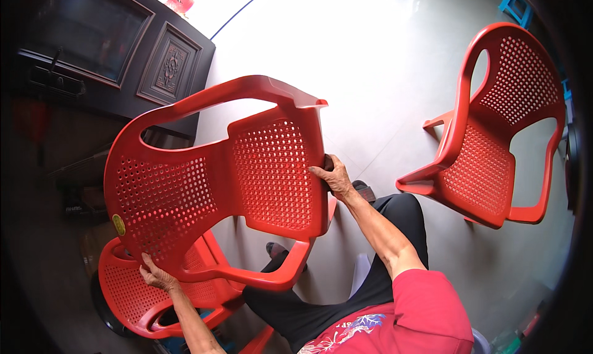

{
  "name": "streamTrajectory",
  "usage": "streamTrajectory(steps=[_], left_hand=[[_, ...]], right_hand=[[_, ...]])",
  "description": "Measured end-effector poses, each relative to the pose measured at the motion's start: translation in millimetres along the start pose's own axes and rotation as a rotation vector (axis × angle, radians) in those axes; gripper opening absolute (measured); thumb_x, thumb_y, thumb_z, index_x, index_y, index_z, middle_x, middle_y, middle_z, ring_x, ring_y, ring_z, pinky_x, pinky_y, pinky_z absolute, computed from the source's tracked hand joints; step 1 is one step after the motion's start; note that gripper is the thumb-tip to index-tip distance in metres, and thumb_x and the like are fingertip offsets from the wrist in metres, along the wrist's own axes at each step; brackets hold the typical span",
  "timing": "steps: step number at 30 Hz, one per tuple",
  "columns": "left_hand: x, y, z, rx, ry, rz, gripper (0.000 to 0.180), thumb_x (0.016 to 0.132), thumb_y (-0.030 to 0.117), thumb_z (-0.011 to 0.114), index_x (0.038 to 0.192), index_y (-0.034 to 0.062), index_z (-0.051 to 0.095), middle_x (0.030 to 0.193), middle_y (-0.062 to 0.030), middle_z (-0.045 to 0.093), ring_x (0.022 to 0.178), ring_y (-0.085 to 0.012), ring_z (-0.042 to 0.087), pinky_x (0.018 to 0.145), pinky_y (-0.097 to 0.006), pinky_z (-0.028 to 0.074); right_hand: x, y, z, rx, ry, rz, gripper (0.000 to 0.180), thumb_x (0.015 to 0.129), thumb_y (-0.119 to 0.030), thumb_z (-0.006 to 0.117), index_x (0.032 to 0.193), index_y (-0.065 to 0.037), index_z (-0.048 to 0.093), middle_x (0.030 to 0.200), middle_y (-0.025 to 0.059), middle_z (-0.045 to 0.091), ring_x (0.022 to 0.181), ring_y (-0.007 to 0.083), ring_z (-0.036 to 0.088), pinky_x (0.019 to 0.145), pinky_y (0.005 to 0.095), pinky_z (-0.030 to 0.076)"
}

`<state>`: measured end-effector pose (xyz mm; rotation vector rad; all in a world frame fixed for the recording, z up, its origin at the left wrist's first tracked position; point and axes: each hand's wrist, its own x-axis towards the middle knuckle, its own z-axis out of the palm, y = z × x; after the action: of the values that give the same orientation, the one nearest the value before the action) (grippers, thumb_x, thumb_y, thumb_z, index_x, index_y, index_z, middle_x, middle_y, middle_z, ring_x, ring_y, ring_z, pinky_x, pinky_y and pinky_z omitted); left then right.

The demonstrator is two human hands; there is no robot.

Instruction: The person wipes a wooden table with a cloth, then moves to a stack of red plastic chairs. They pick up one chair at a time, wipe the seat, backrest, and legs with the cloth, and place it back. The person repeats this process for several chairs.

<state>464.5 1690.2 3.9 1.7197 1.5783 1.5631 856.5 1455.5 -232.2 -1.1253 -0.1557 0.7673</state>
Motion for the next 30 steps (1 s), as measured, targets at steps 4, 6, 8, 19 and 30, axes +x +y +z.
streamTrajectory(steps=[4, 6, 8, 19, 30], left_hand=[[-28.5, -20.7, -9.4, 0.104, 0.111, -0.070, 0.056, 0.083, 0.044, 0.068, 0.106, -0.0059, 0.057, 0.100, -0.0153, 0.063, 0.080, -0.0218, 0.060, 0.072, -0.034, 0.052], [-37.9, -31.0, -20.2, 0.156, 0.114, -0.124, 0.059, 0.083, 0.044, 0.067, 0.111, -0.0068, 0.056, 0.104, -0.0169, 0.063, 0.084, -0.0243, 0.060, 0.077, -0.036, 0.051], [-46.4, -40.7, -35.8, 0.147, 0.084, -0.137, 0.063, 0.083, 0.046, 0.067, 0.115, -0.0072, 0.054, 0.110, -0.0188, 0.061, 0.089, -0.0243, 0.060, 0.081, -0.036, 0.050], [-53.9, 94.5, -9.9, 0.369, -0.318, 0.514, 0.077, 0.078, 0.013, 0.073, 0.140, 0.0008, 0.029, 0.141, -0.0179, 0.032, 0.130, -0.0308, 0.033, 0.111, -0.042, 0.027], [-72.9, 184.0, 111.5, 0.248, -0.723, 1.196, 0.029, 0.061, 0.021, 0.077, 0.068, 0.0070, 0.053, 0.062, -0.0065, 0.055, 0.056, -0.0258, 0.058, 0.064, -0.038, 0.049]], right_hand=[[13.3, -14.7, 19.2, -0.266, 0.099, -0.179, 0.058, 0.068, -0.027, 0.084, 0.110, 0.001, 0.055, 0.092, 0.0077, 0.066, 0.081, 0.0127, 0.060, 0.073, 0.0278, 0.051], [10.2, -27.7, 26.0, -0.152, 0.019, -0.159, 0.055, 0.070, -0.022, 0.082, 0.111, 0.001, 0.055, 0.093, 0.0070, 0.066, 0.081, 0.0122, 0.060, 0.074, 0.0284, 0.051], [4.1, -29.3, 22.3, -0.085, -0.067, -0.155, 0.050, 0.072, -0.015, 0.080, 0.111, -0.001, 0.053, 0.094, 0.0049, 0.065, 0.083, 0.0106, 0.058, 0.076, 0.0271, 0.049], [-68.2, -1.0, 22.9, -0.020, -0.219, -0.027, 0.045, 0.069, -0.007, 0.080, 0.105, -0.006, 0.052, 0.092, 0.0001, 0.059, 0.085, 0.0093, 0.053, 0.079, 0.0248, 0.045], [-81.2, -53.3, 12.1, -1.165, -0.191, -0.106, 0.054, 0.072, -0.031, 0.078, 0.112, -0.004, 0.053, 0.109, 0.0138, 0.056, 0.105, 0.0215, 0.055, 0.092, 0.0363, 0.045]])
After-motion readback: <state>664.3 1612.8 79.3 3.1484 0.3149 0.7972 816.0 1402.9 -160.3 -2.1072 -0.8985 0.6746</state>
